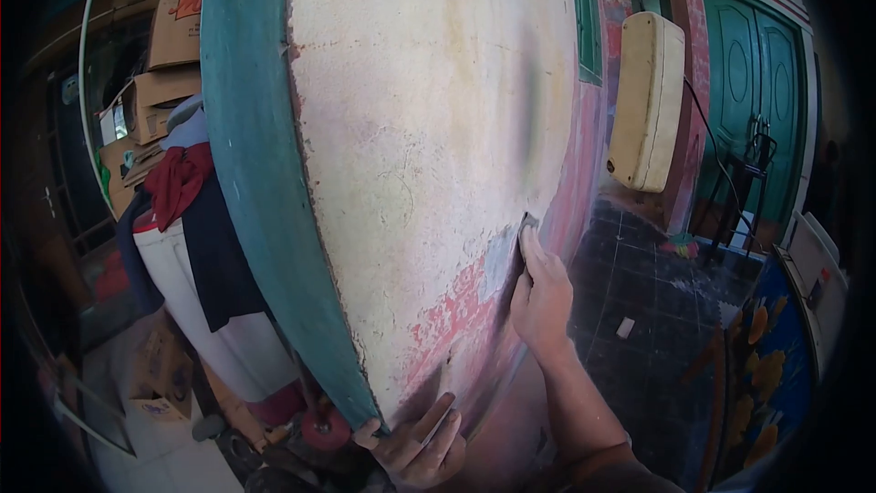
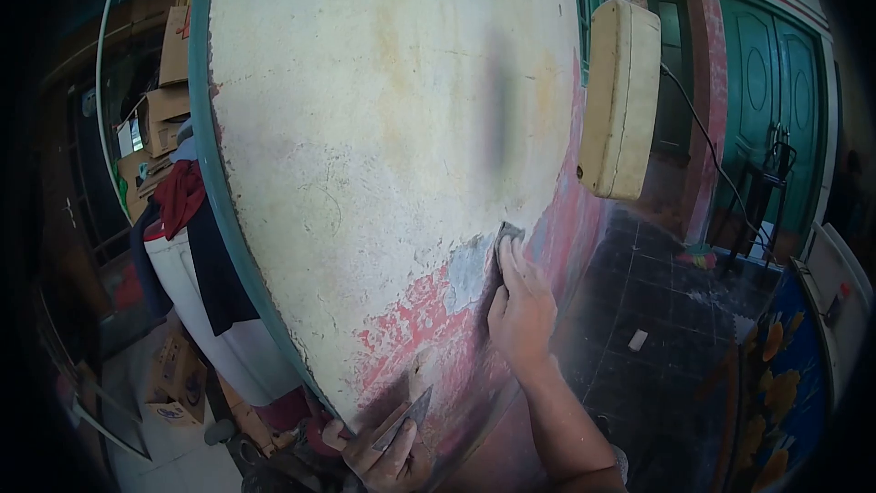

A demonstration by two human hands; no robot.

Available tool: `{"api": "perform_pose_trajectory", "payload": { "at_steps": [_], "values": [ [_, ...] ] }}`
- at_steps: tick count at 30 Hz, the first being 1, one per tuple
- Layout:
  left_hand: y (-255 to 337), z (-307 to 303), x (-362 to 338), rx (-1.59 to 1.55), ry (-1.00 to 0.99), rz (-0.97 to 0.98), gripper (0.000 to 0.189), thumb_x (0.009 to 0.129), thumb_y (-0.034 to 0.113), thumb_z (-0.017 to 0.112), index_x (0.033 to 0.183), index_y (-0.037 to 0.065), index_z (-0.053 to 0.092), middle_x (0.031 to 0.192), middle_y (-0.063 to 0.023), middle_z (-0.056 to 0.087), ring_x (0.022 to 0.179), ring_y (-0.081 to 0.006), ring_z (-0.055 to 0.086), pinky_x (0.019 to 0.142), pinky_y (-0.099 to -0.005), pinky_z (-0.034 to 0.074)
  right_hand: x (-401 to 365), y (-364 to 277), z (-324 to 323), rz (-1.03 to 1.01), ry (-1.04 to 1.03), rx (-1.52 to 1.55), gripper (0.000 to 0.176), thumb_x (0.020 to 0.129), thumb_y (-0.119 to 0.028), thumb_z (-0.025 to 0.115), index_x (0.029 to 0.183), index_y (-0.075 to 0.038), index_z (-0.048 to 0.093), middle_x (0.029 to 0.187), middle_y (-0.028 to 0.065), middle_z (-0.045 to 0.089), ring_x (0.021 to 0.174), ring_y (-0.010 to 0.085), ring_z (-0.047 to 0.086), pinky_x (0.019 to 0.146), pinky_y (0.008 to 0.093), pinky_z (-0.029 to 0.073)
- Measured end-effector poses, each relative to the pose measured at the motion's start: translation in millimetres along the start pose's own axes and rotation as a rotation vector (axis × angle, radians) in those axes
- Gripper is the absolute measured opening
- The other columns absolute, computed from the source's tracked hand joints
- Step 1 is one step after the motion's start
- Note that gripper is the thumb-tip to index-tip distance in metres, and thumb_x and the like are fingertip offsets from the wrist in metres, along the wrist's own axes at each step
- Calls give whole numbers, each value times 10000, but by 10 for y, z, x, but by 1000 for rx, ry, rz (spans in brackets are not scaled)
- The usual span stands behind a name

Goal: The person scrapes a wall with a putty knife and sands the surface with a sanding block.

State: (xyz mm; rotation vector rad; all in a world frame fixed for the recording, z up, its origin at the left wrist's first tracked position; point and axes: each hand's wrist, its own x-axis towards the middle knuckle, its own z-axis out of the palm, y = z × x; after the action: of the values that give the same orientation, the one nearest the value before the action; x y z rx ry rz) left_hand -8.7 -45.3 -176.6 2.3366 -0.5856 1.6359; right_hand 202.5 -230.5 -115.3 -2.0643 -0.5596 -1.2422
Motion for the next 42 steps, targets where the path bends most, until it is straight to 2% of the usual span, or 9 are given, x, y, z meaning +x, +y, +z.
{"api": "perform_pose_trajectory", "payload": {
  "at_steps": [5, 8, 15, 18, 21, 27, 32, 35, 42],
  "values": [
    [21, -7, -8, -14, 36, -8, 275, 1005, 160, 672, 1162, -20, 807, 1232, -153, 807, 1119, -298, 783, 1163, -509, 408, -151, 670, 319, 213, -56, -48, 612, 902, 28, 562, 1513, 64, 565, 1104, 339, 712, 995, 504, 694, 923, 508, 554],
    [-23, 47, -70, -43, 70, 6, 287, 1015, 176, 661, 1170, -16, 809, 1255, -145, 803, 1148, -295, 773, 1188, -513, 383, 3, 148, -130, 255, -296, -15, 669, 912, -10, 589, 1569, 56, 485, 1198, 349, 704, 1079, 533, 677, 969, 559, 533],
    [-6, 91, -65, -99, 11, -62, 286, 1035, 147, 625, 1166, -35, 802, 1215, -181, 807, 1111, -298, 788, 1241, -534, 330, 44, -30, -149, 128, -248, -93, 664, 916, -23, 587, 1557, 101, 462, 1232, 369, 688, 1058, 515, 691, 938, 565, 543],
    [-56, 280, -189, 54, 167, -37, 385, 844, 173, 661, 1209, 206, 779, 1122, 41, 847, 641, -32, 581, 1300, -506, 139, 44, 285, 39, 75, -107, -55, 646, 923, -17, 587, 1547, 103, 475, 1207, 356, 700, 1043, 501, 700, 917, 557, 552],
    [-82, 319, -224, 20, 199, -21, 408, 847, 179, 652, 1233, 215, 780, 1125, 51, 845, 618, -41, 557, 1309, -507, 130, 7, 141, 5, 116, -96, -45, 589, 938, -12, 583, 1517, 80, 527, 1125, 347, 708, 994, 506, 704, 881, 543, 563],
    [7, 11, 88, -53, 117, 37, 266, 1005, 112, 659, 1172, -45, 796, 1184, -193, 810, 1093, -314, 796, 1268, -508, 299, 43, -16, -50, 90, -6, -31, 489, 954, -25, 613, 1438, 44, 635, 985, 344, 702, 888, 524, 704, 804, 532, 569],
    [-33, 65, -76, -88, 42, 8, 262, 982, 111, 683, 1156, -48, 798, 1170, -176, 818, 1085, -305, 798, 1285, -485, 247, -8, 537, 354, 57, 169, -2, 489, 934, -39, 641, 1416, 43, 650, 958, 327, 707, 848, 521, 702, 775, 535, 560],
    [-31, 34, 38, -62, 119, 58, 266, 982, 110, 674, 1150, -55, 797, 1182, -183, 814, 1081, -316, 799, 1237, -488, 332, 111, 57, -170, 148, -231, -147, 530, 922, -46, 622, 1443, 48, 618, 933, 275, 753, 819, 489, 724, 809, 562, 575],
    [-9, 84, -33, -130, 46, -27, 295, 981, 137, 668, 1176, -48, 790, 1190, -190, 807, 1082, -325, 797, 1211, -501, 379, 99, 102, -5, 212, -107, -126, 512, 899, -45, 634, 1405, 29, 667, 924, 351, 687, 844, 522, 705, 810, 561, 565]
  ]
}}
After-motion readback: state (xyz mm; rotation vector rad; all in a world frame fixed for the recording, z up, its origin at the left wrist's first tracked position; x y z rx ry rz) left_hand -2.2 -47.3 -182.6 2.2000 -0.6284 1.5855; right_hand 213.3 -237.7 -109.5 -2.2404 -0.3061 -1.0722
